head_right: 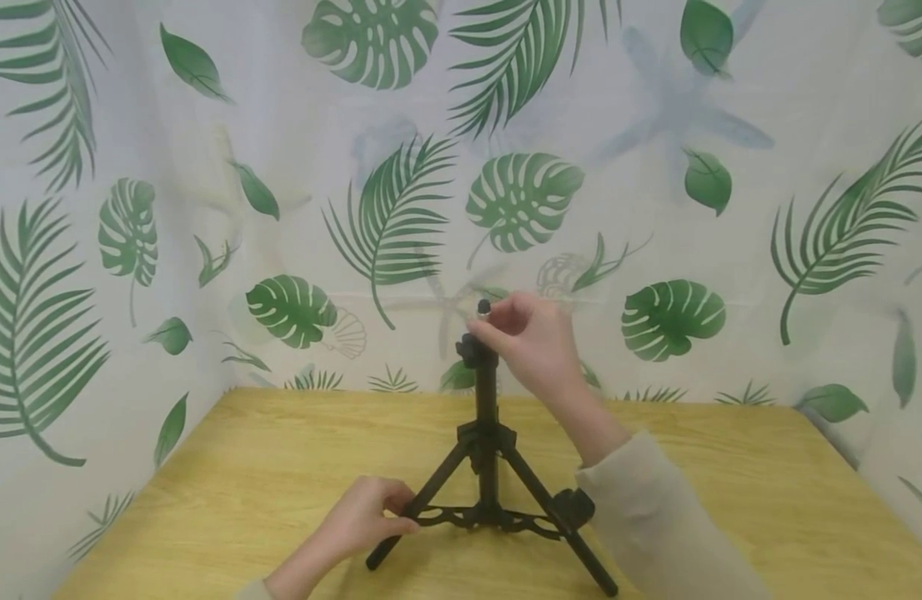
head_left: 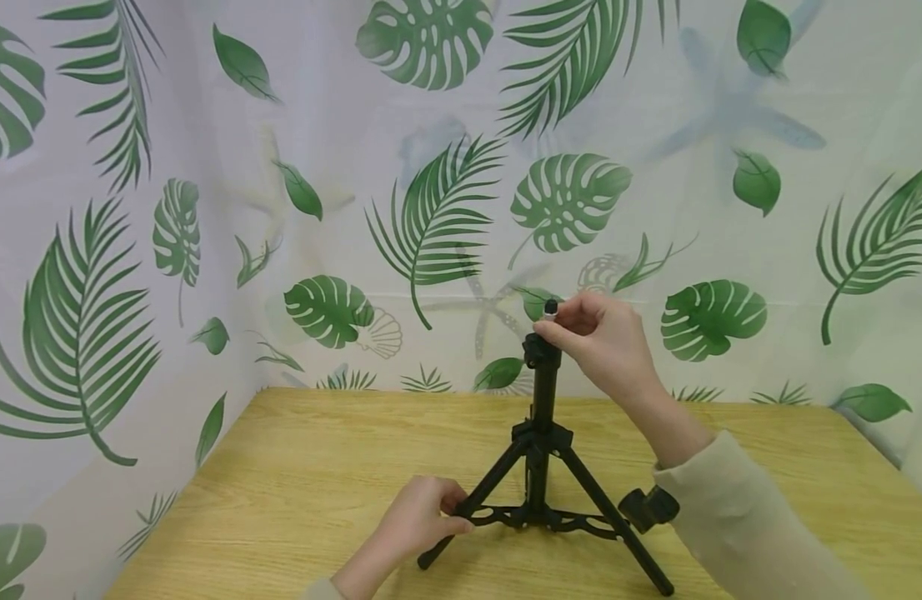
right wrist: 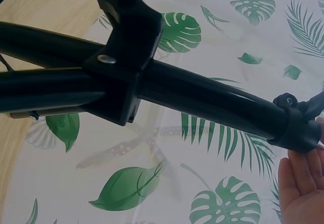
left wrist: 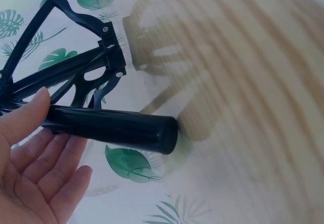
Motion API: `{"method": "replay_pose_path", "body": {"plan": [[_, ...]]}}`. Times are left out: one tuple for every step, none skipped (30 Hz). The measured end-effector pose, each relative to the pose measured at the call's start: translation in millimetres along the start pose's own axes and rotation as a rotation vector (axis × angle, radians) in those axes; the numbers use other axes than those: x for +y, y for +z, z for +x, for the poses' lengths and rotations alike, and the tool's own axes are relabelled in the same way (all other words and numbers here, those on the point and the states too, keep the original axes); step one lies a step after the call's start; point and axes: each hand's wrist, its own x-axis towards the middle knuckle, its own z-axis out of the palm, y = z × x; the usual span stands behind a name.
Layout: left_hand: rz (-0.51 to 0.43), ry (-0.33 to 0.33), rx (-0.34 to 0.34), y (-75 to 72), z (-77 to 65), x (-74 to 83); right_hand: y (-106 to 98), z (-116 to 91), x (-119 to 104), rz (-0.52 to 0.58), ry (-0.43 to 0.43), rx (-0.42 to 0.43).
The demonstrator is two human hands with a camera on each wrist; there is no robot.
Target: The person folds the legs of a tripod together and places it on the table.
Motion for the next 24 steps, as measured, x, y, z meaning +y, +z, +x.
{"method": "replay_pose_path", "body": {"plan": [[-0.001, -0.001, 0.0, 0.3, -0.3, 0.5, 0.2, -0.4, 0.6, -0.002, -0.003, 0.001], [0.001, -0.003, 0.002, 0.7, -0.5, 1.0, 0.4, -0.9, 0.9, -0.003, -0.003, 0.001], [0.004, -0.002, 0.005, 1.1, -0.5, 1.4, 0.6, -1.4, 1.2, -0.003, -0.005, 0.002], [0.007, -0.002, 0.008, 1.5, -0.4, 1.7, 0.9, -1.8, 1.7, -0.003, -0.008, 0.004], [0.012, -0.004, 0.01, 2.0, -0.3, 2.1, 1.1, -2.1, 2.3, -0.002, -0.007, 0.004], [0.016, -0.006, 0.012, 2.6, -0.2, 2.3, 1.4, -2.6, 2.8, -0.001, -0.004, 0.005], [0.019, -0.009, 0.014, 3.1, 0.2, 2.5, 1.6, -3.2, 3.4, -0.002, -0.001, 0.006], [0.021, -0.009, 0.018, 3.6, 0.6, 2.8, 1.8, -3.6, 4.0, -0.002, 0.0, 0.007], [0.022, -0.008, 0.02, 4.1, 0.9, 2.8, 2.0, -4.1, 4.4, -0.002, 0.002, 0.008], [0.022, -0.01, 0.02, 4.6, 1.3, 3.0, 2.2, -4.6, 4.9, -0.003, 0.002, 0.009], [0.02, -0.014, 0.02, 5.0, 1.6, 3.5, 2.3, -5.2, 5.1, -0.005, 0.001, 0.011], [0.015, -0.018, 0.018, 5.4, 1.9, 3.7, 2.5, -5.6, 5.3, -0.004, -0.002, 0.012], [0.011, -0.022, 0.016, 5.6, 2.2, 4.2, 2.7, -6.0, 5.5, -0.005, -0.006, 0.013], [0.01, -0.022, 0.016, 5.8, 2.6, 4.6, 2.8, -6.3, 5.5, -0.005, -0.009, 0.015], [0.009, -0.024, 0.017, 5.9, 3.0, 5.0, 3.0, -6.6, 5.5, -0.007, -0.01, 0.017], [0.01, -0.026, 0.018, 5.9, 3.5, 5.5, 3.2, -6.8, 5.3, -0.007, -0.01, 0.018], [0.01, -0.026, 0.019, 5.8, 4.0, 5.8, 3.3, -6.8, 5.2, -0.007, -0.01, 0.018], [0.014, -0.02, 0.024, 5.6, 4.5, 6.0, 3.4, -6.7, 5.0, -0.007, -0.009, 0.018], [0.02, -0.014, 0.03, 5.2, 5.0, 6.3, 3.5, -6.7, 4.8, -0.007, -0.006, 0.02], [0.028, -0.006, 0.037, 5.1, 5.5, 6.3, 3.5, -6.5, 4.5, -0.006, -0.002, 0.021], [0.035, 0.001, 0.043, 4.9, 5.9, 6.3, 3.5, -6.2, 4.4, -0.005, 0.002, 0.022], [0.04, 0.007, 0.05, 4.7, 6.1, 6.2, 3.6, -5.9, 4.3, -0.005, 0.003, 0.023], [0.039, 0.011, 0.055, 4.6, 6.3, 6.1, 3.8, -5.6, 4.4, -0.002, 0.005, 0.022], [0.038, 0.014, 0.059, 4.7, 6.4, 5.8, 3.9, -5.6, 4.2, 0.002, 0.007, 0.02]]}}
